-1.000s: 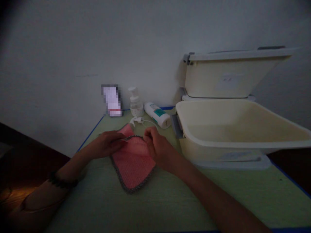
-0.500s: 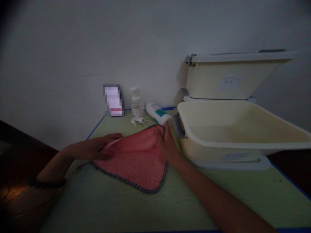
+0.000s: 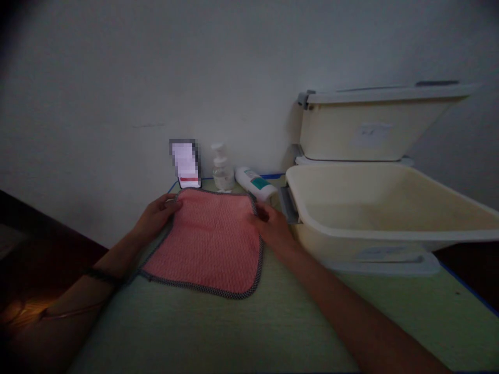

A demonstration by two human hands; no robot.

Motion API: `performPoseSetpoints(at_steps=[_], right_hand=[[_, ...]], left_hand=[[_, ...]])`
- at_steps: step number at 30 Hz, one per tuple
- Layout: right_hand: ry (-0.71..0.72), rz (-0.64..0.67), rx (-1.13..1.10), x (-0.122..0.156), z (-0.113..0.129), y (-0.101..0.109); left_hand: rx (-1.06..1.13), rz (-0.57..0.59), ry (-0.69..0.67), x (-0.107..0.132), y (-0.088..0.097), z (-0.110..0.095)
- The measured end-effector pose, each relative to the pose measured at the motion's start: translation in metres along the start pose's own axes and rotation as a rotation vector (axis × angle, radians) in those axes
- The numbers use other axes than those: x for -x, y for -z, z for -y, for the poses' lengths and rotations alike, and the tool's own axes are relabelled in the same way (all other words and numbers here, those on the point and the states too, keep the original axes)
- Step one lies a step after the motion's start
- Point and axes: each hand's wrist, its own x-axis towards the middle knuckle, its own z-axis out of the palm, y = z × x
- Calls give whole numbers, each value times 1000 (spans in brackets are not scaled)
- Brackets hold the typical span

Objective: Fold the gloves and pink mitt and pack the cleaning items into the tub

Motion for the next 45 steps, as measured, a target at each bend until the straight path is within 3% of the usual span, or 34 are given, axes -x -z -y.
performPoseSetpoints(at_steps=[4,8,11,14,16,19,24,26,30,33,36,40,45], right_hand=[[77,26,8,1,4,6],[367,132,134,10,15,13],[528,373,236,19,23,14],[592,656,318,27,30,11],[609,699,445,29,32,9],[628,596,646,29,32,4],[532,446,767,25,21,2],[472,425,822,22,14,4],[399,260,894,17,7,7],[387,124,958,17,11,8],[240,77,1065,22,19,9],[122,105,1164,28,24,10],[125,152,1087,25,22,7]], left_hand=[[111,3,-78,0,9,-3],[115,185,-84,8,24,-12],[62,320,-51,12,29,-16],[-4,361,-47,11,27,-15],[-66,356,-63,10,25,-14],[-201,383,-73,11,24,-14],[-557,517,-146,12,27,-14],[-623,464,-170,10,25,-11],[-758,221,-226,2,19,-1],[-806,122,-269,-2,19,3],[-873,32,-220,-1,23,2],[-928,-11,-3,4,28,-4],[-828,25,32,3,29,-3]])
